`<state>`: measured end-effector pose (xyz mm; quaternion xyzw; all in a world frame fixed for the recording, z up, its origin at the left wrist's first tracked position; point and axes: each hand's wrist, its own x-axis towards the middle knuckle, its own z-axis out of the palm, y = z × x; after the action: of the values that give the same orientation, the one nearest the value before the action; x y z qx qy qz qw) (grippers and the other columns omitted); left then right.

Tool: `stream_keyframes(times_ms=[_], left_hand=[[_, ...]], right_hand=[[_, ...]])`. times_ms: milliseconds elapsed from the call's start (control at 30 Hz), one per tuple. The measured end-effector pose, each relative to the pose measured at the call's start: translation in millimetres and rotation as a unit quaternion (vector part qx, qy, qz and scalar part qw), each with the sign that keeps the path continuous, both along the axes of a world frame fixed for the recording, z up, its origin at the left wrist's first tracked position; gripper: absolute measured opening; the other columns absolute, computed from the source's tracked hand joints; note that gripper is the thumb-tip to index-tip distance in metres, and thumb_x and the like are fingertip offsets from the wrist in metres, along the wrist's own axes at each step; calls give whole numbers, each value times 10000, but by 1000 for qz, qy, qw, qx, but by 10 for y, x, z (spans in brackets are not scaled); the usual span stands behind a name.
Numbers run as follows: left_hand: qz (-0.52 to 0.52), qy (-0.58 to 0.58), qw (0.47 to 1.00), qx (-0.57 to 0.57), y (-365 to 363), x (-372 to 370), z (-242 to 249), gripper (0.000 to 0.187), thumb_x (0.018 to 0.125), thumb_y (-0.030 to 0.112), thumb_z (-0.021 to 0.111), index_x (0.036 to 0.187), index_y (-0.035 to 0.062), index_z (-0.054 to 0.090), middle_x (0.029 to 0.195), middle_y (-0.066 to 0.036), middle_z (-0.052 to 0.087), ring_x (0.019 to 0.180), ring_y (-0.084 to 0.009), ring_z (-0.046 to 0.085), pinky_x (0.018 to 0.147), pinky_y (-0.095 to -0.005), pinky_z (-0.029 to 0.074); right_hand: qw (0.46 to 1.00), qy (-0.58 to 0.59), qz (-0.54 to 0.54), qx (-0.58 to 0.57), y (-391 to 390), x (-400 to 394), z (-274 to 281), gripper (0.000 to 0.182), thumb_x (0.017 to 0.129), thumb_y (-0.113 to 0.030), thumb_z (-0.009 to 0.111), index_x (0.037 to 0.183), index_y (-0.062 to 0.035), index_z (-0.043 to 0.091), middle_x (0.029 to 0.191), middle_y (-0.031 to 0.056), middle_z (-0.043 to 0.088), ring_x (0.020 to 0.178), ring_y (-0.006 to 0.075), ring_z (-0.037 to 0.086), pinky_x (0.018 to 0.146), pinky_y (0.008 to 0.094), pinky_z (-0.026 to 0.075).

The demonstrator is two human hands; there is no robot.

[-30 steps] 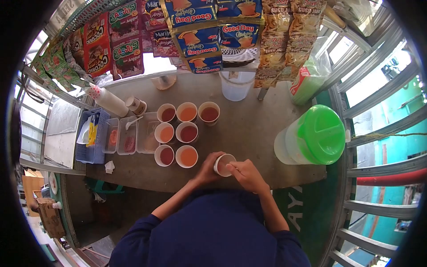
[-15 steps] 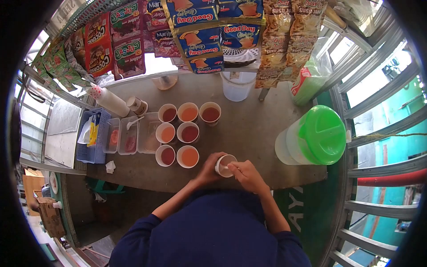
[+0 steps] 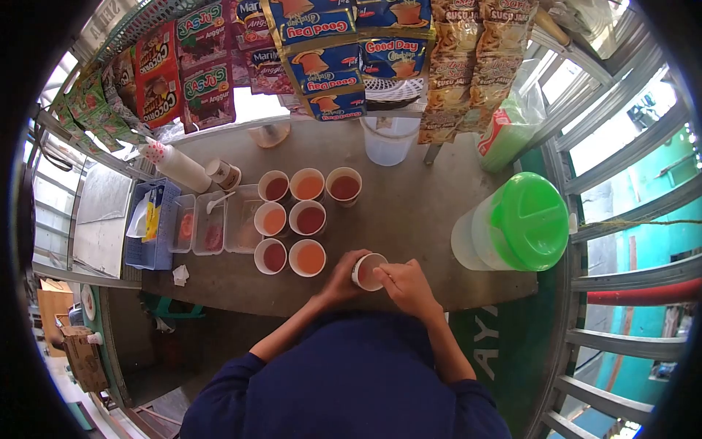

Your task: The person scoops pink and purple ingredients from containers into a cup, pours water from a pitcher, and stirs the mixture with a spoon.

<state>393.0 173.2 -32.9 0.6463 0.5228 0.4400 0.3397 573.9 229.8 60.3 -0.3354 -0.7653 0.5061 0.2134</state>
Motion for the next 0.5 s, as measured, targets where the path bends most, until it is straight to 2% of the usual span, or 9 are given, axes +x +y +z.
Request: stream_keyframes(times_ms=[67,167,233,267,333,367,433,467,500], left_hand=[[0,1,1000,11,9,-12,-1,723,592,76,833,1221,82,477,1178,-125,570,1104,-345,532,925,-418,450],[-2,5,1000,-12,1,-19,41,724,593,78,834,1222,80,475,1176,-125,570,1103,-344,532,925,-419,450],[-3,2,1000,-9,0,-9,46,723,594,79,834,1222,80,476,1177,-124,570,1102,-343,532,925,-419,450],[-1,1,1000,-6,5,-14,47,721,594,80,834,1221,81,477,1179,-123,569,1101,-343,532,925,-418,449],[-1,1,1000,-10,6,-21,45,724,592,84,836,1220,80,477,1180,-124,569,1100,-343,532,924,-418,449],[-2,-1,1000,-15,1,-19,47,726,590,88,838,1220,79,477,1181,-124,568,1098,-342,533,923,-417,450],[-3,-2,1000,-18,2,-13,50,727,590,89,838,1220,81,477,1180,-123,568,1098,-342,533,923,-417,450],[-1,-1,1000,-20,8,-15,53,728,589,90,839,1221,83,477,1180,-122,568,1098,-341,533,923,-417,449],[0,0,1000,-19,14,-17,47,728,589,90,839,1221,83,477,1180,-122,568,1098,-341,533,923,-417,449]], right_hand=[[993,-27,9,112,13,8,-15,333,962,-227,490,727,-2,562,554,126,509,485,232,496,507,332,390],[992,2,10,-126,-5,12,3,327,959,-241,487,725,-25,562,594,136,533,532,281,504,595,352,381],[991,-63,0,115,-2,-1,-2,347,968,-248,478,713,-26,556,569,107,511,515,225,497,600,329,383],[991,-63,0,116,3,8,14,347,968,-248,478,713,-26,556,569,107,511,515,225,497,600,329,383],[991,-2,22,-131,8,18,51,337,970,-249,474,735,-25,565,579,84,511,529,220,476,643,331,361],[991,-2,22,-131,6,7,37,337,970,-249,474,735,-25,565,579,84,511,529,220,476,643,331,361],[990,-72,3,123,1,-2,8,356,976,-248,463,731,-9,562,574,82,515,525,186,496,603,314,392],[990,-72,3,124,6,13,21,356,976,-248,463,731,-9,562,574,82,515,525,186,496,603,314,392],[999,-52,12,-11,17,26,41,352,975,-254,463,734,-17,563,585,85,510,545,204,490,645,324,375]])
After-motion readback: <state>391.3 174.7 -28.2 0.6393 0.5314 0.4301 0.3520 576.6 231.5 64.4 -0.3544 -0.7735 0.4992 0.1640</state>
